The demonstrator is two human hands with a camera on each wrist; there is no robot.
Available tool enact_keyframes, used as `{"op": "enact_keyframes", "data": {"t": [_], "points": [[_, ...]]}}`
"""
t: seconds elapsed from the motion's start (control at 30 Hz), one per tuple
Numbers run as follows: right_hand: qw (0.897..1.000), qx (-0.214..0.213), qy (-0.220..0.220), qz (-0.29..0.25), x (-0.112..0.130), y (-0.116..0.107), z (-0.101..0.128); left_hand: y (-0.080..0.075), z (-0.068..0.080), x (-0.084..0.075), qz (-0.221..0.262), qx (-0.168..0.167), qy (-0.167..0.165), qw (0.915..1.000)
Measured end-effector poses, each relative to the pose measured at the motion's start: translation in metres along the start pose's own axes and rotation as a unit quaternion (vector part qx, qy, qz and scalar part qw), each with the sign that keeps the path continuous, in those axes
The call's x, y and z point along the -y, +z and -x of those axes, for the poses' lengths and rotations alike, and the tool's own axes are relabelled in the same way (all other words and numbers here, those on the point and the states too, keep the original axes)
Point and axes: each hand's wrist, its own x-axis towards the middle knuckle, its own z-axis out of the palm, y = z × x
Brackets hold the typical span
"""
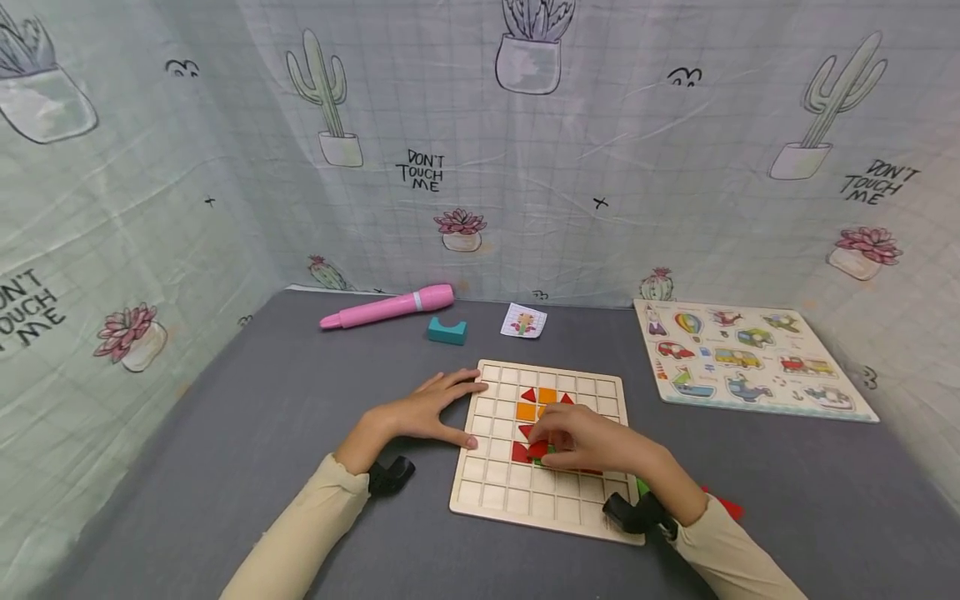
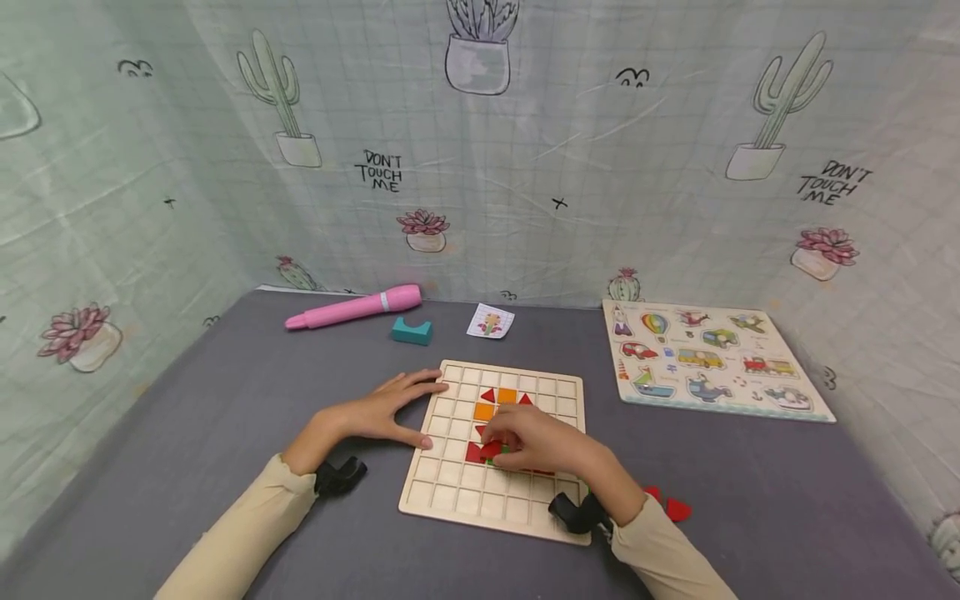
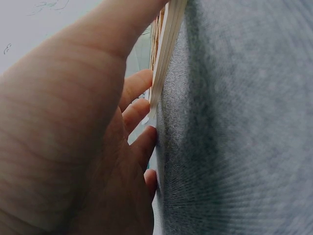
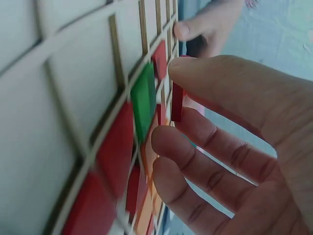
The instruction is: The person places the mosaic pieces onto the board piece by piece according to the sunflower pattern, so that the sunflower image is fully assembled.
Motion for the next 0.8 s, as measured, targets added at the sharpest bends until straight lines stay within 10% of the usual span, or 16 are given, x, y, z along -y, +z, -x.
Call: {"op": "enact_keyframes", "data": {"t": [0.8], "points": [[0.998,0.010,-0.001,0.058,0.015,0.015,-0.046,-0.001,0.000,0.000,-0.005,0.000,0.009,1.0000]]}}
